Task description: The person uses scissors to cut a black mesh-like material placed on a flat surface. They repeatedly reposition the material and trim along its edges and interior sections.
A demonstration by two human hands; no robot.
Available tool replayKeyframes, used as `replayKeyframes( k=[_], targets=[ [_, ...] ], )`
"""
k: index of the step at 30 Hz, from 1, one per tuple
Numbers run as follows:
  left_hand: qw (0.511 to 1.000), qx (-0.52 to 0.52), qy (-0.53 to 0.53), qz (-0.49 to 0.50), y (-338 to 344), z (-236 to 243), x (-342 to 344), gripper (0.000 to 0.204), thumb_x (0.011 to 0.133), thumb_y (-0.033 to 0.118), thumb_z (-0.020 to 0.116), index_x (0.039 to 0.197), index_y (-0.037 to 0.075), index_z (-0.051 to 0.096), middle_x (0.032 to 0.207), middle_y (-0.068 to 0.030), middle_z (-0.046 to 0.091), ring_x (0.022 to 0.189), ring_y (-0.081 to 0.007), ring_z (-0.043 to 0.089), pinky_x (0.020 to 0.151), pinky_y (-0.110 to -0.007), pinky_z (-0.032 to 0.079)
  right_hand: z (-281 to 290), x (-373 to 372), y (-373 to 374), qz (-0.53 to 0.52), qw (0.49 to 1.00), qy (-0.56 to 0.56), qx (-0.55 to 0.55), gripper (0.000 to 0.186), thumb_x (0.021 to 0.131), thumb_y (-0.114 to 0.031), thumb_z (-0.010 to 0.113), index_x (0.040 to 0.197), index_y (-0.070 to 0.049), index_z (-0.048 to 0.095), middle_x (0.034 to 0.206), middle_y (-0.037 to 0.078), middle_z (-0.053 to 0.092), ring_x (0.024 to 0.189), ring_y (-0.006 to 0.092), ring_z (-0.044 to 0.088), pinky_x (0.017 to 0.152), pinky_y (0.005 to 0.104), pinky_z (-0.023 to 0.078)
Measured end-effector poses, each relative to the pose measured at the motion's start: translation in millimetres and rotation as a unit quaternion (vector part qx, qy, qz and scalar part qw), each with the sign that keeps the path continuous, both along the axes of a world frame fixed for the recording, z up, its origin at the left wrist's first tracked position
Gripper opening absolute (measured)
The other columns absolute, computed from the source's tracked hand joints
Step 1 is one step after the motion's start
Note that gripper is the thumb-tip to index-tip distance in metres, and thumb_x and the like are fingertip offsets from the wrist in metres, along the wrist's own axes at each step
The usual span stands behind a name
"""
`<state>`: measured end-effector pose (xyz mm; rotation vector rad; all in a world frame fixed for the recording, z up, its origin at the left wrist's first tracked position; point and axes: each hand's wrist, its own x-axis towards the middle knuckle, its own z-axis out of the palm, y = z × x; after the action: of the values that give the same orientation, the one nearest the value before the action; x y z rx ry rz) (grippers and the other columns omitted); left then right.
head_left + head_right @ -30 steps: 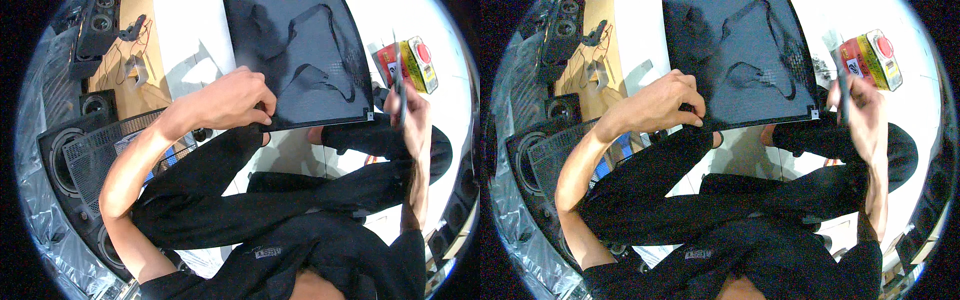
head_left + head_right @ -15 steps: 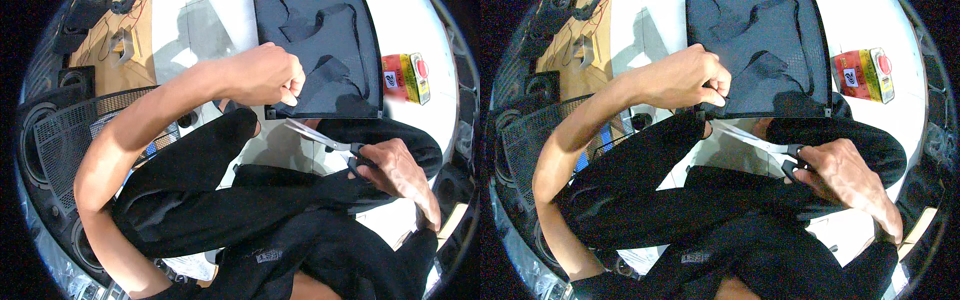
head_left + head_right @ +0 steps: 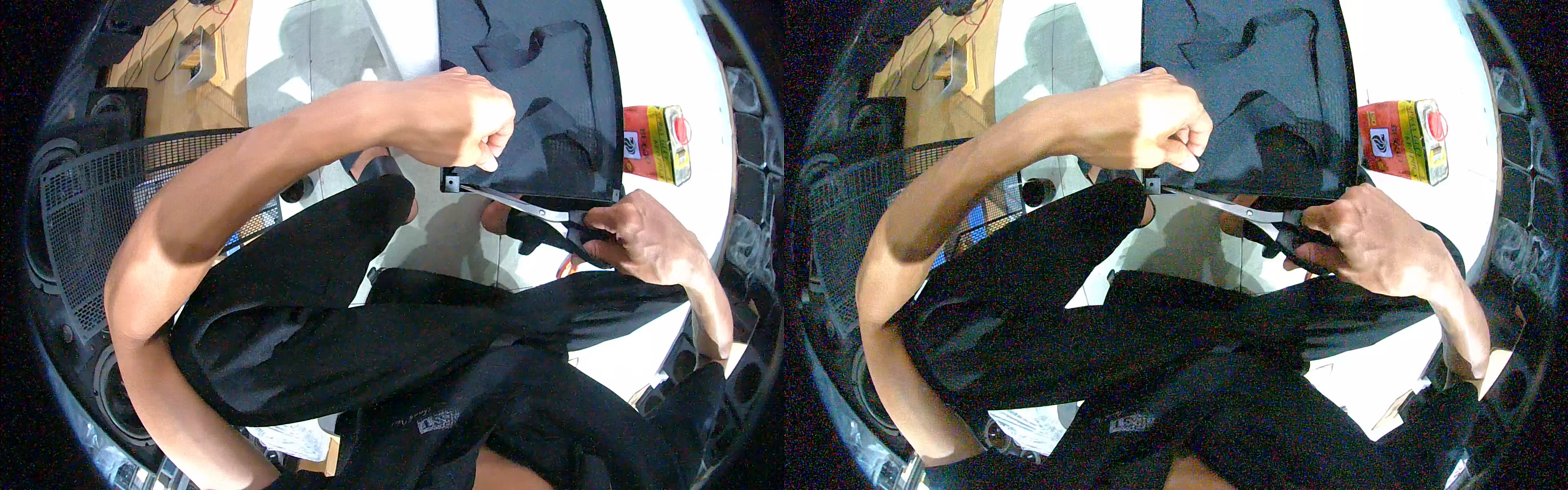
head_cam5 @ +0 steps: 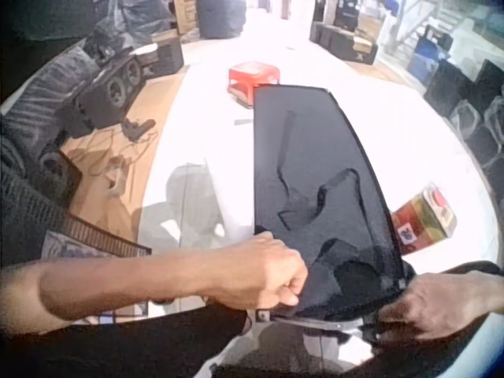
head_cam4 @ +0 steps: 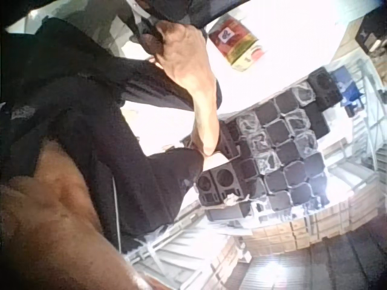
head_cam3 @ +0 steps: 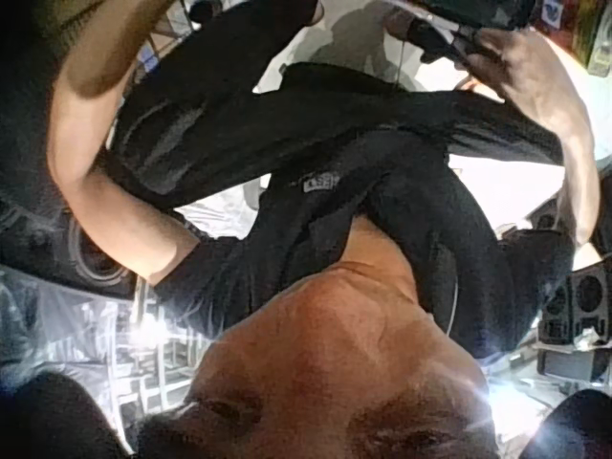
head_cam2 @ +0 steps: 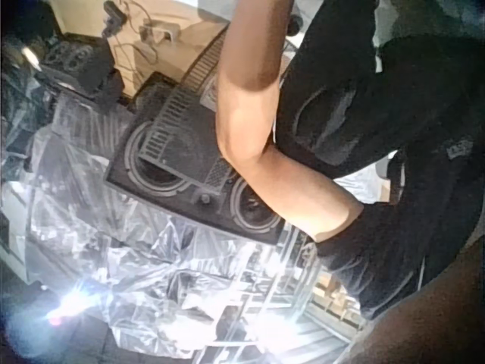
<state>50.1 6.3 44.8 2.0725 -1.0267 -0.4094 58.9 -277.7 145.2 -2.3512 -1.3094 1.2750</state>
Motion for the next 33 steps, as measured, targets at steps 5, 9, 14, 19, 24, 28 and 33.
replayKeyframes(
  k=[5,9,14,19,24,28,33],
  targets=[
    [0.998,-0.038,-0.046,0.021,-2,-7,-6,0.018,0.086,0.019,0.068,0.078,0.005,0.062,0.064,-0.0092,0.060,0.065,-0.0283,0.061,0.070,-0.041,0.044,-3,2,6,0.024,0.999,-0.023,-0.007,0.019,0.080,-0.011,0.075,0.085,0.001,0.061,0.062,0.018,0.055,0.061,0.0379,0.060,0.058,0.0467,0.043],
    [1.000,0.024,0.003,0.005,-8,5,-3,0.016,0.086,0.019,0.068,0.078,0.006,0.063,0.067,-0.0086,0.062,0.070,-0.0283,0.062,0.071,-0.041,0.043,-8,-5,2,0.045,0.990,-0.134,0.008,0.022,0.086,-0.021,0.071,0.087,-0.002,0.060,0.071,0.017,0.063,0.071,0.0387,0.064,0.063,0.0478,0.050],
    [0.999,0.028,-0.017,0.008,-8,7,-5,0.017,0.085,0.020,0.068,0.078,0.006,0.063,0.070,-0.0084,0.065,0.073,-0.0291,0.064,0.070,-0.043,0.044,-18,2,3,0.104,0.979,-0.175,0.020,0.021,0.089,-0.021,0.066,0.088,-0.002,0.058,0.077,0.015,0.063,0.077,0.0353,0.065,0.065,0.0459,0.051],
    [0.999,0.037,-0.014,0.009,-9,5,-3,0.016,0.084,0.021,0.071,0.081,0.006,0.068,0.074,-0.0104,0.068,0.078,-0.0297,0.067,0.071,-0.044,0.048,-24,0,5,0.138,0.963,-0.225,0.046,0.023,0.086,-0.021,0.069,0.084,-0.003,0.054,0.071,0.011,0.059,0.072,0.0320,0.062,0.062,0.0441,0.049],
    [0.998,0.056,0.016,0.005,-9,6,-2,0.017,0.085,0.022,0.071,0.085,0.005,0.069,0.076,-0.0126,0.070,0.079,-0.0303,0.069,0.073,-0.042,0.050,-29,0,5,0.172,0.949,-0.263,0.028,0.026,0.084,-0.023,0.071,0.083,-0.005,0.053,0.071,0.009,0.058,0.072,0.0288,0.061,0.061,0.0412,0.048],
    [0.997,0.071,0.008,-0.002,-10,7,-1,0.019,0.085,0.023,0.071,0.087,0.005,0.069,0.079,-0.0135,0.071,0.083,-0.0311,0.069,0.076,-0.042,0.050,-31,-1,6,0.190,0.937,-0.290,0.030,0.028,0.084,-0.026,0.072,0.084,-0.006,0.052,0.072,0.008,0.056,0.072,0.0271,0.060,0.062,0.0408,0.049],
    [0.992,0.121,0.023,0.004,-12,18,-3,0.020,0.086,0.024,0.071,0.088,0.004,0.069,0.081,-0.0134,0.071,0.085,-0.0317,0.069,0.077,-0.042,0.051,-30,0,6,0.204,0.934,-0.294,0.026,0.027,0.084,-0.025,0.071,0.084,-0.006,0.052,0.071,0.008,0.055,0.071,0.0261,0.060,0.061,0.0407,0.049]
  ],
)
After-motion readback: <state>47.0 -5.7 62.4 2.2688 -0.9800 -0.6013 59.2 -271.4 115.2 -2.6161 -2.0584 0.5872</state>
